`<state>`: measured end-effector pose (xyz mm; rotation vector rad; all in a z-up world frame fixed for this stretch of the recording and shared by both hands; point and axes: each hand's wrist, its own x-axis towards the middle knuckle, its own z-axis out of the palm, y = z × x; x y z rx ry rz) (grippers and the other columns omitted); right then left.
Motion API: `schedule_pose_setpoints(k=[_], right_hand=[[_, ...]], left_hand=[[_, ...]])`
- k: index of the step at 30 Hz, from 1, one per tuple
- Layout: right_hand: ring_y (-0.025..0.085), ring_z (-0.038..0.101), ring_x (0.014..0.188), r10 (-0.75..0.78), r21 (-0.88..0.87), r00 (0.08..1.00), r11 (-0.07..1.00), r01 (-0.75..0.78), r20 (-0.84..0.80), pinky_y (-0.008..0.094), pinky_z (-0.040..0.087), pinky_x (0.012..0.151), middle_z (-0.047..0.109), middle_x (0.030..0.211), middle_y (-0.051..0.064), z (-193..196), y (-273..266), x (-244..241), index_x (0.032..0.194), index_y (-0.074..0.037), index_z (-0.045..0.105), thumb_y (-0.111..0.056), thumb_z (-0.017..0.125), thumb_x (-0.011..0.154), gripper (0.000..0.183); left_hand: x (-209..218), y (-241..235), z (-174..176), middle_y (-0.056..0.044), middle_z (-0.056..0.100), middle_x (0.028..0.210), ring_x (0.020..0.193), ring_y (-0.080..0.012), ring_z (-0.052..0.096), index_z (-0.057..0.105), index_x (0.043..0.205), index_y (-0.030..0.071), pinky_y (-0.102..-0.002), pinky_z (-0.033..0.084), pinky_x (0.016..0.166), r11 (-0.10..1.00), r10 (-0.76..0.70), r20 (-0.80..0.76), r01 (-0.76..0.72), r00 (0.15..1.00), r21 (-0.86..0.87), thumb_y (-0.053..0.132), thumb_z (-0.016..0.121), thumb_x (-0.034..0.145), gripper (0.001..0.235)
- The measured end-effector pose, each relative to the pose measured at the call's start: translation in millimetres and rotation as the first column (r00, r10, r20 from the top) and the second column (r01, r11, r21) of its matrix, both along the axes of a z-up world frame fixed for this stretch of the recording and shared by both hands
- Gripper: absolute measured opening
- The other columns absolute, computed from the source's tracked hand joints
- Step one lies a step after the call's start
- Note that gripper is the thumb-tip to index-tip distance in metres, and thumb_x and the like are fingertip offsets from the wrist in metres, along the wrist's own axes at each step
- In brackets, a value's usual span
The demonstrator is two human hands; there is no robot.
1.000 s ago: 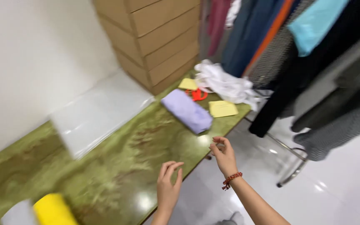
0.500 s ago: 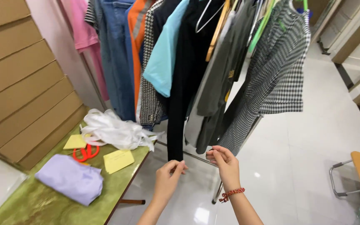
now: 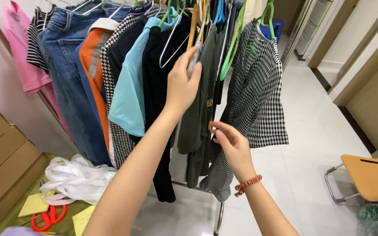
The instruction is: The person takes a gray t-shirt from a clothing rack, folds it neatly on a table, and places it aside. They repeat this process with a black t-shirt and a pair of black pants, folding each item and stacking them on the table.
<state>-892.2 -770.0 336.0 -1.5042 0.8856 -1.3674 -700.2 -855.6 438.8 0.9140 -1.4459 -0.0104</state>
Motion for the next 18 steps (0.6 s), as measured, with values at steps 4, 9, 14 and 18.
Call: schedule_pose_setpoints(k=[4,9,14,18], right_hand=[[0.018,0.076,0.116,-0.023,0.0,0.999,1.0,0.023,-0.045,0.03,0.065,0.093,0.077,0.13,0.008,38,-46,24,0.128,-0.006,0.072,-0.013,0.062,0.101,0.03],[0.022,0.058,0.138,-0.143,-0.123,0.959,0.986,0.115,-0.245,0.037,0.044,0.117,0.052,0.16,0.011,70,-96,65,0.162,-0.014,0.036,-0.035,0.056,0.103,0.066],[0.019,0.066,0.114,-0.273,-0.228,0.931,0.949,0.219,-0.242,0.034,0.051,0.093,0.065,0.133,0.007,80,-117,69,0.151,-0.019,0.044,-0.032,0.063,0.1,0.056],[0.011,0.071,0.087,-0.389,-0.308,0.879,0.902,0.302,-0.277,0.028,0.06,0.085,0.072,0.095,-0.003,87,-119,58,0.12,-0.016,0.068,-0.03,0.075,0.094,0.031]], left_hand=[[-8,-60,33,-0.007,0.054,0.161,0.153,-0.0268,0.048,0.05,0.155,0.013,-0.042,0.044,0.122,0.963,-0.186,-0.1,0.201,0.978,0.177,0.027,0.054,0.107,0.05],[-12,-178,-14,-0.012,0.036,0.173,0.161,-0.0234,0.03,0.038,0.163,0.006,-0.038,0.021,0.13,0.796,-0.346,-0.375,0.481,0.86,0.368,0.045,0.051,0.103,0.073],[-16,-114,16,-0.009,0.04,0.17,0.158,-0.0184,0.034,0.04,0.16,0.008,-0.034,0.024,0.128,0.665,-0.432,-0.476,0.627,0.766,0.405,0.065,0.042,0.093,0.088],[-13,-125,12,-0.015,0.013,0.179,0.166,-0.0212,0.011,0.019,0.168,0.013,-0.038,0.017,0.131,0.668,-0.463,-0.499,0.658,0.733,0.347,0.054,0.066,0.089,0.101]])
